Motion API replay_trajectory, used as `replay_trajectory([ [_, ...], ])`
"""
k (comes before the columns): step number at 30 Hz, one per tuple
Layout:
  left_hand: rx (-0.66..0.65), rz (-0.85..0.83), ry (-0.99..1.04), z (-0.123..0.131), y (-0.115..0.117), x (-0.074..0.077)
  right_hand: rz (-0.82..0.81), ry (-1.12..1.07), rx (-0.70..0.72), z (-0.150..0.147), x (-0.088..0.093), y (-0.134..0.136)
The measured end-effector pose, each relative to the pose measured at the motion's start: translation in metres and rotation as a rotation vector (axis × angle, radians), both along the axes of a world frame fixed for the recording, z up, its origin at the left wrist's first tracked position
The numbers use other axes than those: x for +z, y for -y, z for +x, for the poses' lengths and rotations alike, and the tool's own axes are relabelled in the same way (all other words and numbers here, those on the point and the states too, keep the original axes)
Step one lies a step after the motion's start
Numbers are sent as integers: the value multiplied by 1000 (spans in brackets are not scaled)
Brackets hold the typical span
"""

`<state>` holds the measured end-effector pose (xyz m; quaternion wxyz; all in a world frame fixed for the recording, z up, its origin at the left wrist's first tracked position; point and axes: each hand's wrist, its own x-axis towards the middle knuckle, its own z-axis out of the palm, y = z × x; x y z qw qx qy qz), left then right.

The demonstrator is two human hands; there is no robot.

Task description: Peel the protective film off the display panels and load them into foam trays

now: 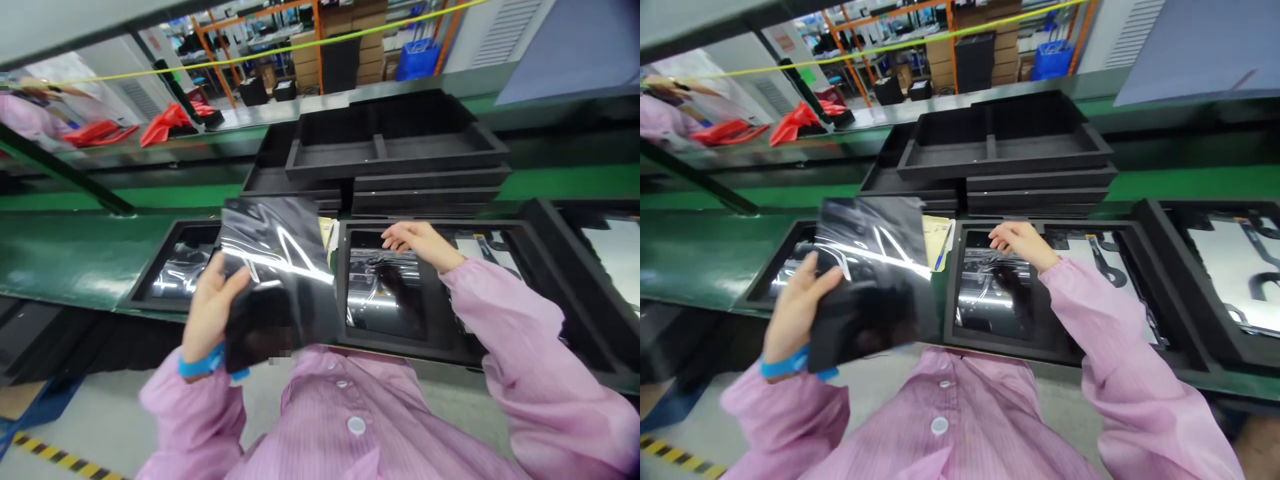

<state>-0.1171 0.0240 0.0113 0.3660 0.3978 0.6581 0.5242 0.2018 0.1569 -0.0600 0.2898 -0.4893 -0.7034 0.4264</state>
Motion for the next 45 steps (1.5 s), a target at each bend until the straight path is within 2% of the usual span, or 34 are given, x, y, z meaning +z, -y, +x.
replay_trajectory([
  [2,50,132,-370,-27,-4,17,83,153,143,-13,-19,3],
  [4,108,196,-807,-43,-12,24,168,288,337,-29,-31,9],
  [6,105,60,-1139,-48,-25,17,230,399,545,-43,-37,15],
  [8,2,-168,-1279,-45,-38,-3,280,487,710,-49,-38,17],
  [11,-133,-288,-1305,-37,-52,-43,360,582,851,-49,-39,13],
  [14,-138,-313,-1261,-30,-62,-78,419,641,945,-46,-41,8],
  [17,-110,-326,-1169,-26,-74,-101,439,656,1018,-51,-42,8],
  [19,-92,-318,-1080,-25,-83,-112,435,631,1060,-55,-38,10],
  [21,-91,-290,-970,-25,-91,-118,413,578,1107,-54,-26,10],
  [23,-132,-222,-843,-23,-94,-118,379,501,1131,-44,-4,7],
  [25,-231,-107,-701,-15,-91,-114,356,412,1113,-24,26,0],
  [27,-377,36,-543,2,-81,-108,382,262,969,0,57,-5],
  [28,-455,106,-465,15,-74,-104,410,139,779,10,70,-6],
  [30,-610,230,-317,47,-57,-97,400,-129,238,23,88,-3],
  [31,-682,277,-226,64,-49,-93,340,-251,-44,25,92,1],
  [32,-750,310,-107,80,-40,-88,247,-351,-267,26,94,5],
  [33,-807,315,54,96,-33,-83,150,-427,-404,25,93,9],
  [35,-847,271,348,121,-20,-71,47,-547,-524,23,86,14],
  [37,-830,219,510,136,-11,-60,89,-593,-601,25,78,17],
  [42,-886,138,553,147,-1,-40,362,-465,-824,42,66,28],
  [44,-889,118,578,147,1,-32,479,-445,-846,45,65,43],
  [45,-889,111,602,147,2,-28,511,-474,-813,45,65,52],
])
